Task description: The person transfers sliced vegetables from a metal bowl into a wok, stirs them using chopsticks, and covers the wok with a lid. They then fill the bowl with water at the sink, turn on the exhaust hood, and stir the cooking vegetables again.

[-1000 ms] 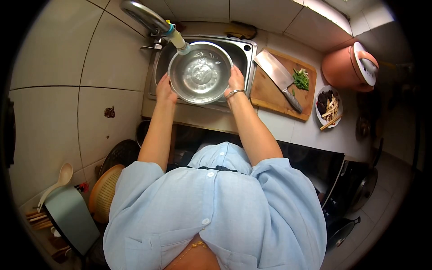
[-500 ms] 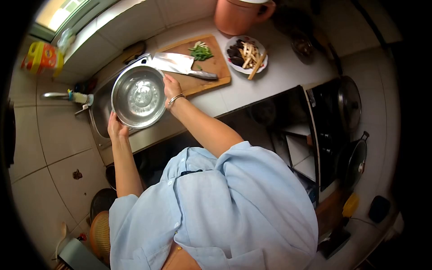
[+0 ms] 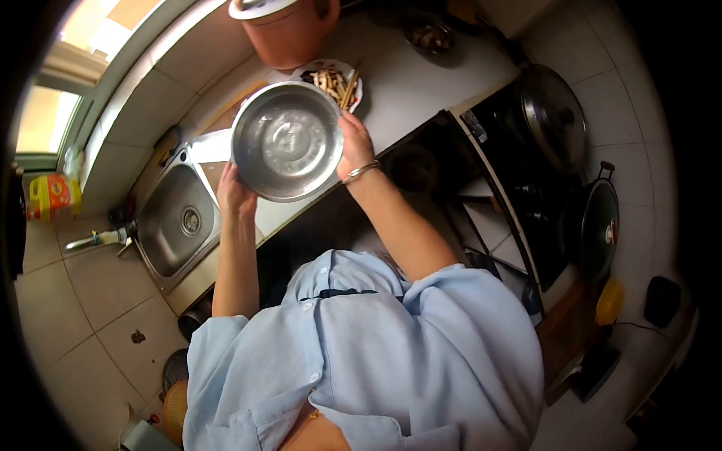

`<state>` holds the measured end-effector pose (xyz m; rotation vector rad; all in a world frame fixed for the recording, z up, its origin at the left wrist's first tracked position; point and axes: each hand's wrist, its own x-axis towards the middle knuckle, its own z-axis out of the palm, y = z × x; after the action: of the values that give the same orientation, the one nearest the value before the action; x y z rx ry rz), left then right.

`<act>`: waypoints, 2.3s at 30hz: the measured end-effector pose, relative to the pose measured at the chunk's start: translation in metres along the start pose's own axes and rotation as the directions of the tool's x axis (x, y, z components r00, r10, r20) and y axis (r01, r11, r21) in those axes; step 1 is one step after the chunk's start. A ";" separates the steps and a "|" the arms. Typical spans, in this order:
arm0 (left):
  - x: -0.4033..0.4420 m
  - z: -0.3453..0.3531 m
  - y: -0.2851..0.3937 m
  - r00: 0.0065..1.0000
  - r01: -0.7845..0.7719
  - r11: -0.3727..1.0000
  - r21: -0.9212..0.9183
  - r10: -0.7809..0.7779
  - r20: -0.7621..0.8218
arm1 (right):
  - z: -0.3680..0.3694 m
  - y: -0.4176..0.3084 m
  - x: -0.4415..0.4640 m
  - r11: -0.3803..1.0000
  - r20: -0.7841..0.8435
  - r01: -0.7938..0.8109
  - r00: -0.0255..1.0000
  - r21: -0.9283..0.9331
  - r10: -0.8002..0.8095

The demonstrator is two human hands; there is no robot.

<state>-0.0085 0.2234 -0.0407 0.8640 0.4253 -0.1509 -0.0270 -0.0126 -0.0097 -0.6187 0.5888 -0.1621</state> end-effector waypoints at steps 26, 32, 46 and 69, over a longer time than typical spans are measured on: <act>0.088 0.254 -0.230 0.974 0.182 0.966 0.185 -0.203 0.099 | -0.212 -0.168 0.147 0.982 -0.302 0.183 0.940 0.053 -0.159; 0.114 0.250 -0.244 0.978 0.171 0.967 0.188 -0.190 0.088 | -0.203 -0.170 0.159 0.987 -0.338 0.161 0.930 0.027 -0.142; 0.110 0.274 -0.214 0.976 -0.092 0.790 0.606 -0.048 0.210 | -0.223 -0.165 0.176 0.937 -0.423 0.248 0.842 -0.245 -0.334; 0.230 0.391 -0.246 0.891 0.266 0.828 0.494 -0.406 0.202 | -0.176 -0.242 0.366 0.881 -0.472 0.083 0.819 -0.465 -0.326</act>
<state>0.2437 -0.2243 -0.0872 1.2007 0.2547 -0.7322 0.1822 -0.4102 -0.1552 -1.0846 1.1249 -0.4353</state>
